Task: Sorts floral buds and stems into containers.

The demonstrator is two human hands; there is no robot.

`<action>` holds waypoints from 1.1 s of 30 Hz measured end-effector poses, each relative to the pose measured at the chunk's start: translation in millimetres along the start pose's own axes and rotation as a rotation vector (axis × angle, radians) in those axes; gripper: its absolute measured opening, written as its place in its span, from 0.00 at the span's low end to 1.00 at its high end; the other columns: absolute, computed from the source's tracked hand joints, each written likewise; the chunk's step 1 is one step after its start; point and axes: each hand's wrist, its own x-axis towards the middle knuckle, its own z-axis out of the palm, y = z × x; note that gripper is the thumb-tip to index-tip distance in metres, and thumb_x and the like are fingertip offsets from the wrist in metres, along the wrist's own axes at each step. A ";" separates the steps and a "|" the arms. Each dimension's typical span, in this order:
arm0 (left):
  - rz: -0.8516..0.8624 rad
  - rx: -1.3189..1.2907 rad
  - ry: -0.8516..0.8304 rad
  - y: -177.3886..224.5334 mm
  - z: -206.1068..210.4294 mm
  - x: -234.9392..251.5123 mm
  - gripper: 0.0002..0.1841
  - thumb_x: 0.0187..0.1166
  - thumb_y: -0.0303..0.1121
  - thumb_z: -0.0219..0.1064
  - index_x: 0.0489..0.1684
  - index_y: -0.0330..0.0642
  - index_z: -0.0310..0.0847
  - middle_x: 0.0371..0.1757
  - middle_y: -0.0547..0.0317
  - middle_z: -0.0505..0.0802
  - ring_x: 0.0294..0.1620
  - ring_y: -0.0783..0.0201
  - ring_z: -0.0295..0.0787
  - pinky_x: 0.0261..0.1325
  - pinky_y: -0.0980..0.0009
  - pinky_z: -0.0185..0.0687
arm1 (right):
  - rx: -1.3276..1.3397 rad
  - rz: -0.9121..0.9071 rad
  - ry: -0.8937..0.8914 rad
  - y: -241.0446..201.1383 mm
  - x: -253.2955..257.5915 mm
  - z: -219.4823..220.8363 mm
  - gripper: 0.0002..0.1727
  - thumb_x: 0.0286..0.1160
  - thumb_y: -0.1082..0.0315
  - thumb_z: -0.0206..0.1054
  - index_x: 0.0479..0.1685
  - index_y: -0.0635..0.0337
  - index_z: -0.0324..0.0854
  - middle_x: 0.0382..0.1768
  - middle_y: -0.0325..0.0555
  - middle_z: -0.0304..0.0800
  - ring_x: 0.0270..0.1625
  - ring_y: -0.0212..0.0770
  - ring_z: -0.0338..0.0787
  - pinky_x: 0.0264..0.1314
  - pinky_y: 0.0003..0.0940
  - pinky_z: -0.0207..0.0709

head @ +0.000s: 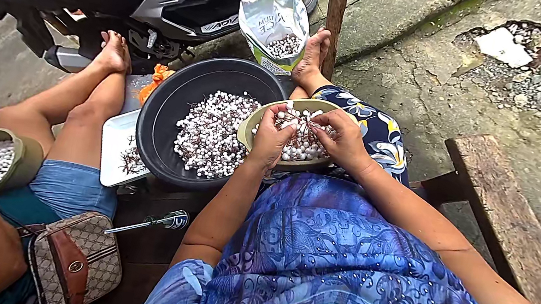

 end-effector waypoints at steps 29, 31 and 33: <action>-0.153 0.094 -0.273 1.1 -1.5 -1.8 0.23 0.78 0.16 0.58 0.72 0.35 0.65 0.55 0.50 0.86 0.40 0.64 0.90 0.42 0.69 0.90 | 0.132 -0.013 -0.100 6.4 -7.0 7.0 0.18 0.76 0.65 0.73 0.61 0.63 0.87 0.54 0.56 0.90 0.52 0.45 0.92 0.59 0.42 0.87; -0.151 0.106 -0.276 1.1 0.1 -2.4 0.19 0.82 0.20 0.60 0.71 0.35 0.67 0.51 0.52 0.88 0.37 0.66 0.89 0.37 0.71 0.88 | 0.143 -0.015 -0.064 6.0 -7.5 5.9 0.14 0.77 0.68 0.71 0.56 0.64 0.88 0.51 0.54 0.91 0.50 0.41 0.93 0.58 0.38 0.88; -0.153 0.110 -0.261 0.3 0.3 -2.5 0.16 0.84 0.23 0.60 0.68 0.36 0.69 0.47 0.54 0.88 0.33 0.68 0.88 0.33 0.74 0.86 | 0.153 -0.028 -0.015 5.9 -7.5 5.3 0.10 0.77 0.70 0.70 0.50 0.65 0.89 0.47 0.52 0.92 0.47 0.38 0.93 0.57 0.34 0.88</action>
